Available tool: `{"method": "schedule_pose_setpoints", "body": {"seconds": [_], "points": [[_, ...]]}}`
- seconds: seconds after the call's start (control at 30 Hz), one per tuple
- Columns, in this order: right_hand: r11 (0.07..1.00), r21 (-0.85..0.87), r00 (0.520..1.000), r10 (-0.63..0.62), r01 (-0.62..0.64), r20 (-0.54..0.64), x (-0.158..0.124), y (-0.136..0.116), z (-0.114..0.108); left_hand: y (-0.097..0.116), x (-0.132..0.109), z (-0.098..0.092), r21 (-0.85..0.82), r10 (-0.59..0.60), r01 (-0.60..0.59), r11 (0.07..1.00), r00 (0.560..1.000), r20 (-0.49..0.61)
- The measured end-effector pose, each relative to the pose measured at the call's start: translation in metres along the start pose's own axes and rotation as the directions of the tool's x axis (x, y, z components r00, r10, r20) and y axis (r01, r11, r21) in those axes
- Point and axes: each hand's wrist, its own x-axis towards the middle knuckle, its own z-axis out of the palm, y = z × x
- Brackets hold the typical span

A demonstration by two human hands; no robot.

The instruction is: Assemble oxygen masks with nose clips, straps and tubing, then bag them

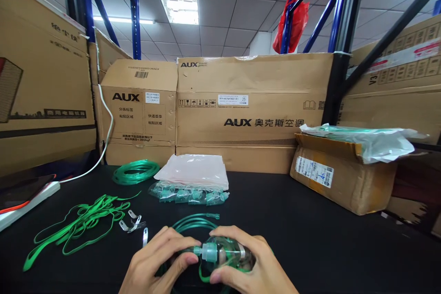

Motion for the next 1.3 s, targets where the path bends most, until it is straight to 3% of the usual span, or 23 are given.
{"method": "schedule_pose_setpoints", "body": {"seconds": [0.1,0.3,0.5,0.8,1.0,1.3], "points": [[0.998,-0.060,1.000,0.004,-0.005,-0.021,-0.002,-0.004,0.001,0.002,0.001,-0.001,-0.006,-0.014,0.014,1.000,1.000,-0.004],[0.999,0.041,1.000,-0.009,0.009,-0.004,0.000,-0.004,0.003,0.000,0.000,-0.001,-0.014,-0.017,0.017,1.000,1.000,0.009],[0.997,-0.065,0.999,-0.039,0.040,0.009,0.000,0.007,-0.002,0.001,0.001,-0.004,-0.033,-0.067,0.069,0.997,0.997,0.047],[0.987,-0.141,0.997,-0.080,0.079,-0.003,-0.002,0.003,0.000,0.005,0.003,-0.009,-0.026,-0.134,0.136,0.990,0.989,0.067],[0.989,-0.144,1.000,-0.014,0.017,0.022,-0.004,0.010,-0.004,0.003,0.002,-0.009,-0.113,-0.150,0.165,0.980,0.980,0.129],[0.992,-0.118,0.998,0.041,-0.035,0.042,-0.001,0.010,-0.005,0.006,0.004,-0.011,-0.043,-0.155,0.164,0.986,0.976,0.155]]}}
